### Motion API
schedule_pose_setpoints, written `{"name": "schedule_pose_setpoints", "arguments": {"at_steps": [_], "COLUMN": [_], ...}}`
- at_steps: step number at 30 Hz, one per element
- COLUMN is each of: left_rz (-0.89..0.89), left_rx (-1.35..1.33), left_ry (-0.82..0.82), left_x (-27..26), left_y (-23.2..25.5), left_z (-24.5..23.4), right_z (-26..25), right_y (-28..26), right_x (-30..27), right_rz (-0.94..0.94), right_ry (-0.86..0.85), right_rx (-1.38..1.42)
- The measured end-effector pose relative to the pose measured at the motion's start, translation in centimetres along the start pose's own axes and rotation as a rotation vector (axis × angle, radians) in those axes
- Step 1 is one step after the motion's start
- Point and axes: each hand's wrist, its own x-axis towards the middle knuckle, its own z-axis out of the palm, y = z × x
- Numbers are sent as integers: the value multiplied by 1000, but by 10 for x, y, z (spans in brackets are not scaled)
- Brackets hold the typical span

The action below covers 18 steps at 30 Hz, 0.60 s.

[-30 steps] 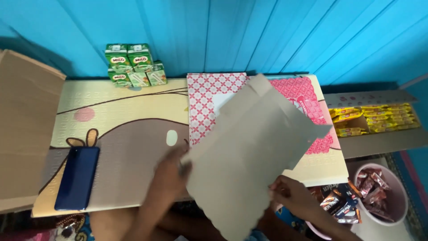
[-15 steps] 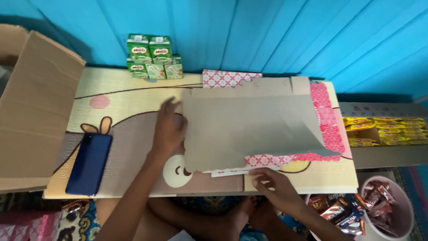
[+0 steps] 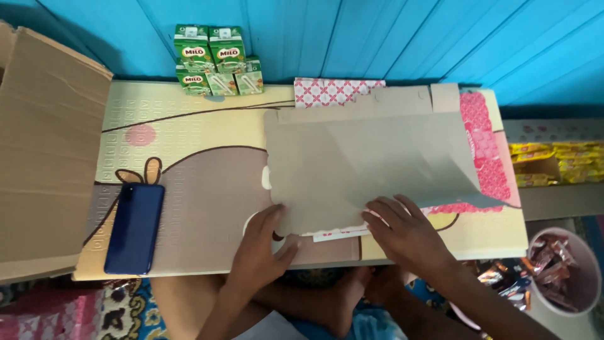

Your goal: Folding and assembling a cardboard box with decorative paper while sitting on the floor.

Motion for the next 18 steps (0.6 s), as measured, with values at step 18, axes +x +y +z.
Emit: {"name": "schedule_pose_setpoints", "arguments": {"at_steps": [18], "left_rz": [-134], "left_rx": [36], "left_ry": [-65], "left_x": [-4], "left_y": [-2], "left_z": [14], "right_z": [37], "right_y": [18], "right_x": [1], "right_rz": [-12], "right_ry": [-126], "right_rx": [-33]}}
